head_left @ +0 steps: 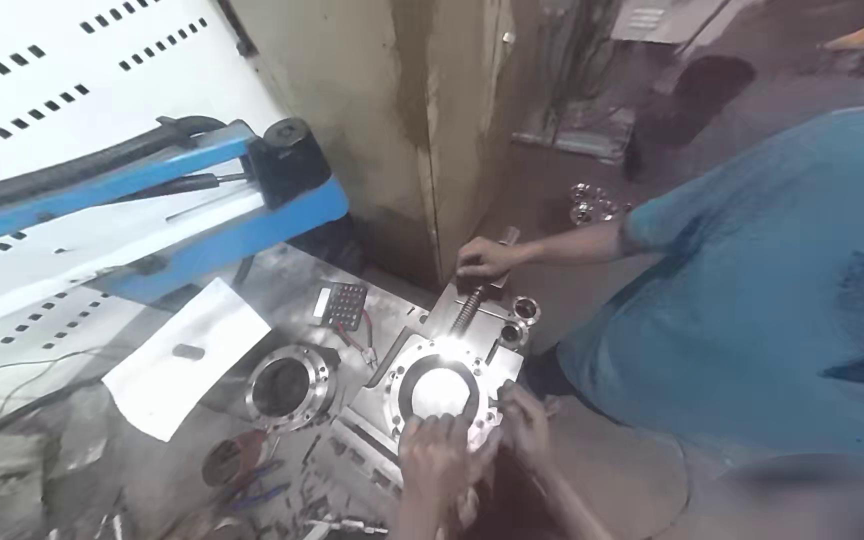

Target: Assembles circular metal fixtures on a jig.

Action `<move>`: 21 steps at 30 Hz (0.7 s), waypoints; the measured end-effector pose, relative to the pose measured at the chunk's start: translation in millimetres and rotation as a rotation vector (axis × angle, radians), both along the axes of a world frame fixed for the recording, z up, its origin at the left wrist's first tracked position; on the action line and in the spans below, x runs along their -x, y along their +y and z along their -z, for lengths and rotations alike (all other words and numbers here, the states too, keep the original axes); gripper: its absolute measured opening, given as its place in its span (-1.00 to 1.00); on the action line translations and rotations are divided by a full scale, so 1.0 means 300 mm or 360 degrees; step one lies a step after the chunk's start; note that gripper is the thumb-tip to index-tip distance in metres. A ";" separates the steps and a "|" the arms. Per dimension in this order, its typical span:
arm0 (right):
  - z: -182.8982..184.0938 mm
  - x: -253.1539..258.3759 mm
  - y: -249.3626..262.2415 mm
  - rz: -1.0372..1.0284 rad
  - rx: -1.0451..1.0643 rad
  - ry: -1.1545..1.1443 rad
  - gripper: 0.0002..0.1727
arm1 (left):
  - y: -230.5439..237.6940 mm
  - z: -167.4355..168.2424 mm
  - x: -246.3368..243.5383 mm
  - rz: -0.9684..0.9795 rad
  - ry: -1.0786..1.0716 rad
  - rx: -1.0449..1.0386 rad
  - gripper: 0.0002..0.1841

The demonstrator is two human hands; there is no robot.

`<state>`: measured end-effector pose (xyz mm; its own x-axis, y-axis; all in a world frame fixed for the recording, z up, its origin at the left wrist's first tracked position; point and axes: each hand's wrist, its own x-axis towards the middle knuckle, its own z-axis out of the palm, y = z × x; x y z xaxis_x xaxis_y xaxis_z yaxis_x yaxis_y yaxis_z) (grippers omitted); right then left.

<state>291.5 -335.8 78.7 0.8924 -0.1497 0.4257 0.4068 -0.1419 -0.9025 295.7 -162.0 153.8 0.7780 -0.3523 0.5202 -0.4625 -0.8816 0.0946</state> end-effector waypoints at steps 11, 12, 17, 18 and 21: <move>-0.149 0.031 0.017 0.0199 -0.0706 0.0386 -0.74 | -0.048 -0.113 0.032 0.0004 0.0764 0.0180 -0.37; -0.121 0.003 0.007 0.0159 -0.0695 0.0317 -0.71 | -0.057 -0.071 0.016 -0.0066 0.0517 0.0220 -0.36; 0.007 -0.025 -0.037 0.0231 -0.1039 0.0624 -0.58 | -0.023 -0.089 0.010 -0.0080 0.0477 0.0186 -0.34; -0.004 -0.007 -0.060 0.0242 -0.1012 0.0650 -0.56 | -0.027 -0.074 0.002 -0.0051 0.0393 0.0190 -0.33; -0.004 0.090 -0.095 0.0199 -0.0865 0.0782 -0.59 | -0.041 -0.045 0.005 -0.0083 0.0319 0.0242 -0.39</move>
<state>264.5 -364.2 79.8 0.9234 -0.3383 -0.1815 -0.0520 0.3581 -0.9322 294.1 -174.1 167.2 0.8859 -0.2387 0.3977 -0.3756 -0.8723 0.3131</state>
